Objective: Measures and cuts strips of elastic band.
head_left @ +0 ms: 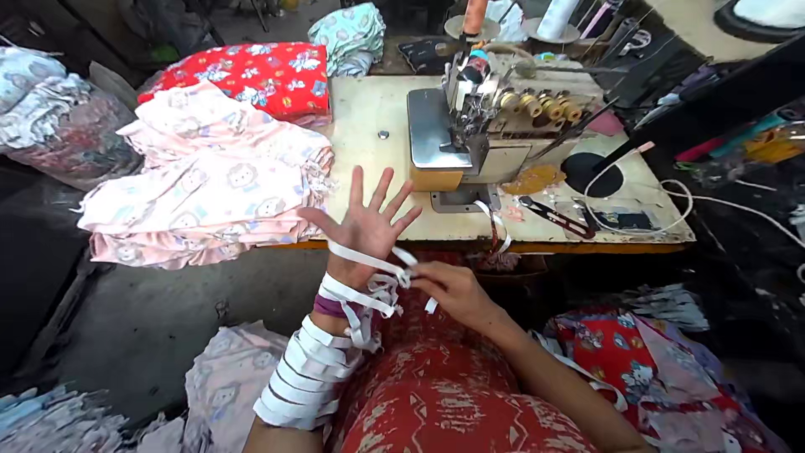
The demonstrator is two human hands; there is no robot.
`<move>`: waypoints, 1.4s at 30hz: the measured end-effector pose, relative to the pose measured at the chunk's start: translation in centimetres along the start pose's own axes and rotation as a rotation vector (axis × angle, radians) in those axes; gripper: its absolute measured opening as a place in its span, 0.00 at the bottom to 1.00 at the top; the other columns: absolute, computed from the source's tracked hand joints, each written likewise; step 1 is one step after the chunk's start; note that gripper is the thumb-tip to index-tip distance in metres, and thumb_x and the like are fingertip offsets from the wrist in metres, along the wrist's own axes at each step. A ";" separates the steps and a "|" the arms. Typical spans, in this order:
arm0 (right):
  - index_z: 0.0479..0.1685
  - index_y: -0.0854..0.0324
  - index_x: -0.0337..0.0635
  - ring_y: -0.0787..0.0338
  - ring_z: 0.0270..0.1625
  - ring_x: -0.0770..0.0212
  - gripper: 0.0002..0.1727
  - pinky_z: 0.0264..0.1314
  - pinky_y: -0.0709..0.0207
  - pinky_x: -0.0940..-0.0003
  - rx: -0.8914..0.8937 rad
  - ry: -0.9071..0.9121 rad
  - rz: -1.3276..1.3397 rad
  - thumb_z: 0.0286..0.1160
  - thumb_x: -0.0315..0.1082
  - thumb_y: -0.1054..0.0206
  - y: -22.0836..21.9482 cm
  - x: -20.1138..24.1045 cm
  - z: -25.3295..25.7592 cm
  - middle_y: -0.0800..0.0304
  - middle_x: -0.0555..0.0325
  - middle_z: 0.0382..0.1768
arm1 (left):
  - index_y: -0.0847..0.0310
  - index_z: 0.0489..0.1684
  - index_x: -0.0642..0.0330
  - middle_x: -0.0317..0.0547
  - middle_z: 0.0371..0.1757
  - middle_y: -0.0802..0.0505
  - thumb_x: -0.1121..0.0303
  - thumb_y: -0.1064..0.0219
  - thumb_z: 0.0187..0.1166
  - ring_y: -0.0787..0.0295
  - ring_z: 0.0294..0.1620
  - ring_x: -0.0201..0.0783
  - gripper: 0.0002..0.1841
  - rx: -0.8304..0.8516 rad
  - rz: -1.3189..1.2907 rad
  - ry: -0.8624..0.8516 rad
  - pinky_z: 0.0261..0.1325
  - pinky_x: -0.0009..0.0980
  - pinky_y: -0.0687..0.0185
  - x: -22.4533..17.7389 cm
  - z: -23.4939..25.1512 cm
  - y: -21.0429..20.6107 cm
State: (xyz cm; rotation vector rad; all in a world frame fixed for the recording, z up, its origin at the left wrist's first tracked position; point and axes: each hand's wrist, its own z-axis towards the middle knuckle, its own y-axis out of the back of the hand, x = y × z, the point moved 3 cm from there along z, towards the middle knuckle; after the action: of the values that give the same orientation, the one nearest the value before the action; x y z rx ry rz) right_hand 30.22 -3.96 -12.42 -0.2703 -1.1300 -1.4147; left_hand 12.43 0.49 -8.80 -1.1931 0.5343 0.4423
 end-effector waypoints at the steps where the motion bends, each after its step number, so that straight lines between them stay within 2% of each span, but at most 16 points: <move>1: 0.65 0.16 0.28 0.13 0.33 0.69 0.19 0.42 0.18 0.75 -0.017 -0.089 0.037 0.85 0.34 0.38 0.4 0.1 0.1 0.09 0.50 0.34 | 0.73 0.96 0.31 0.44 0.94 0.39 0.09 0.65 0.55 0.33 0.88 0.55 0.62 0.051 0.003 -0.019 0.76 0.54 0.22 -0.7 -0.4 -0.6; 2: 0.72 0.21 0.29 0.19 0.29 0.72 0.22 0.38 0.22 0.77 -0.054 -0.161 0.043 0.86 0.35 0.40 0.9 -0.1 0.3 0.13 0.54 0.29 | 0.72 0.96 0.30 0.43 0.93 0.38 0.10 0.60 0.56 0.29 0.86 0.54 0.61 0.109 0.010 -0.042 0.71 0.53 0.17 -1.4 -1.1 -0.7; 3: 0.77 0.24 0.31 0.22 0.26 0.74 0.24 0.35 0.24 0.78 -0.100 -0.199 0.031 0.88 0.35 0.41 1.5 -0.4 0.5 0.17 0.57 0.25 | 0.55 0.95 0.31 0.40 0.86 0.26 0.18 0.49 0.66 0.17 0.76 0.46 0.53 0.147 0.043 -0.057 0.61 0.43 0.10 -1.8 -1.8 -0.5; 4: 0.80 0.27 0.33 0.25 0.24 0.75 0.24 0.33 0.26 0.79 -0.142 -0.213 0.003 0.89 0.34 0.42 2.0 -0.7 0.6 0.20 0.59 0.23 | 0.26 0.81 0.34 0.32 0.63 0.07 0.31 0.41 0.76 0.06 0.49 0.31 0.35 0.106 0.140 -0.066 0.41 0.27 0.08 -1.5 -2.3 -0.2; 5: 0.81 0.29 0.33 0.26 0.23 0.76 0.25 0.31 0.27 0.81 -0.177 -0.213 -0.030 0.89 0.34 0.43 2.3 -1.0 0.8 0.23 0.61 0.21 | 0.09 0.49 0.38 0.25 0.34 0.05 0.46 0.33 0.79 0.11 0.26 0.22 0.14 0.033 0.295 -0.035 0.25 0.20 0.17 -0.8 -2.7 0.0; 6: 0.81 0.30 0.34 0.27 0.22 0.76 0.25 0.31 0.28 0.81 -0.197 -0.201 -0.067 0.90 0.34 0.44 2.4 -1.1 0.9 0.24 0.62 0.20 | 0.08 0.31 0.43 0.26 0.21 0.08 0.58 0.29 0.79 0.15 0.17 0.21 0.07 -0.022 0.501 0.052 0.22 0.20 0.19 0.2 -2.9 0.1; 7: 0.81 0.29 0.34 0.26 0.22 0.74 0.24 0.30 0.27 0.79 -0.213 -0.178 -0.116 0.89 0.33 0.43 2.3 -1.1 1.0 0.24 0.60 0.20 | 0.11 0.25 0.53 0.30 0.17 0.10 0.69 0.29 0.76 0.15 0.16 0.24 0.08 -0.074 0.678 0.174 0.24 0.23 0.16 1.5 -3.1 -0.1; 9: 0.79 0.26 0.32 0.23 0.21 0.66 0.24 0.30 0.24 0.73 -0.240 -0.097 -0.247 0.88 0.31 0.42 1.8 -0.9 1.3 0.19 0.54 0.21 | 0.13 0.39 0.69 0.36 0.25 0.07 0.75 0.34 0.80 0.10 0.23 0.27 0.06 -0.127 0.793 0.484 0.34 0.25 0.10 3.7 -3.6 -1.1; 12: 0.75 0.22 0.31 0.17 0.20 0.60 0.22 0.27 0.20 0.69 -0.251 -0.001 -0.369 0.85 0.31 0.38 1.1 -1.0 1.4 0.11 0.49 0.26 | 0.13 0.42 0.69 0.35 0.28 0.05 0.80 0.36 0.80 0.07 0.27 0.27 0.05 -0.154 0.667 0.623 0.38 0.24 0.08 4.8 -3.9 -1.9; 18: 0.54 0.10 0.35 0.17 0.30 0.80 0.15 0.38 0.21 0.80 0.249 -0.550 0.054 0.81 0.36 0.34 7.7 -3.3 -0.9 0.09 0.64 0.32 | 0.10 0.49 0.73 0.52 0.42 0.04 0.76 0.32 0.80 0.07 0.36 0.31 0.09 -0.081 1.354 0.139 0.48 0.31 0.09 -0.9 -4.1 3.7; 22: 0.46 0.11 0.33 0.20 0.27 0.84 0.10 0.34 0.26 0.87 0.095 -0.650 -0.012 0.78 0.31 0.32 11.1 -5.8 -3.8 0.12 0.68 0.28 | 0.07 0.40 0.69 0.50 0.40 0.07 0.80 0.23 0.68 0.11 0.32 0.30 0.06 -0.323 1.476 0.077 0.40 0.26 0.12 -2.6 -5.9 6.8; 25: 0.46 0.11 0.34 0.19 0.29 0.83 0.10 0.37 0.25 0.86 0.014 -0.662 -0.138 0.79 0.33 0.32 9.8 -6.4 -3.7 0.11 0.63 0.31 | 0.09 0.42 0.70 0.52 0.39 0.06 0.77 0.24 0.71 0.10 0.35 0.34 0.06 -0.423 1.480 0.133 0.46 0.33 0.13 -1.0 -5.9 7.2; 29: 0.49 0.14 0.31 0.17 0.29 0.75 0.14 0.38 0.23 0.77 -0.072 -0.642 -0.305 0.81 0.36 0.33 8.9 -8.3 -3.5 0.12 0.56 0.29 | 0.13 0.51 0.75 0.58 0.39 0.05 0.77 0.26 0.74 0.06 0.38 0.43 0.11 -0.409 1.547 0.034 0.49 0.40 0.11 0.6 -5.2 8.2; 34: 0.48 0.16 0.28 0.17 0.31 0.72 0.16 0.39 0.23 0.75 -0.117 -0.633 -0.356 0.79 0.37 0.31 8.7 -9.2 -4.0 0.13 0.52 0.29 | 0.15 0.44 0.75 0.57 0.35 0.06 0.77 0.24 0.70 0.06 0.37 0.50 0.11 -0.335 1.752 -0.200 0.46 0.44 0.11 1.4 -4.7 9.0; 38: 0.48 0.15 0.29 0.18 0.29 0.73 0.16 0.37 0.23 0.77 -0.143 -0.608 -0.365 0.80 0.38 0.31 8.5 -9.4 -4.2 0.13 0.52 0.29 | 0.12 0.37 0.68 0.56 0.37 0.08 0.68 0.18 0.64 0.11 0.44 0.56 0.13 -0.364 1.921 -0.458 0.54 0.53 0.24 1.4 -4.6 9.9; 42: 0.46 0.16 0.29 0.18 0.30 0.77 0.15 0.37 0.24 0.82 -0.130 -0.611 -0.335 0.80 0.37 0.31 8.7 -9.4 -4.2 0.13 0.54 0.29 | 0.12 0.36 0.66 0.56 0.39 0.07 0.63 0.18 0.64 0.12 0.49 0.56 0.15 -0.385 1.924 -0.464 0.63 0.55 0.29 1.4 -4.7 10.4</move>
State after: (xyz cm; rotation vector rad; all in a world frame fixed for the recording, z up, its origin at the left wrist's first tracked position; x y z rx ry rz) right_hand 41.76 0.76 -17.45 -0.6621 -1.6349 -1.7654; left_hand 6.72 -0.68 -18.71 -0.5008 1.0941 2.4472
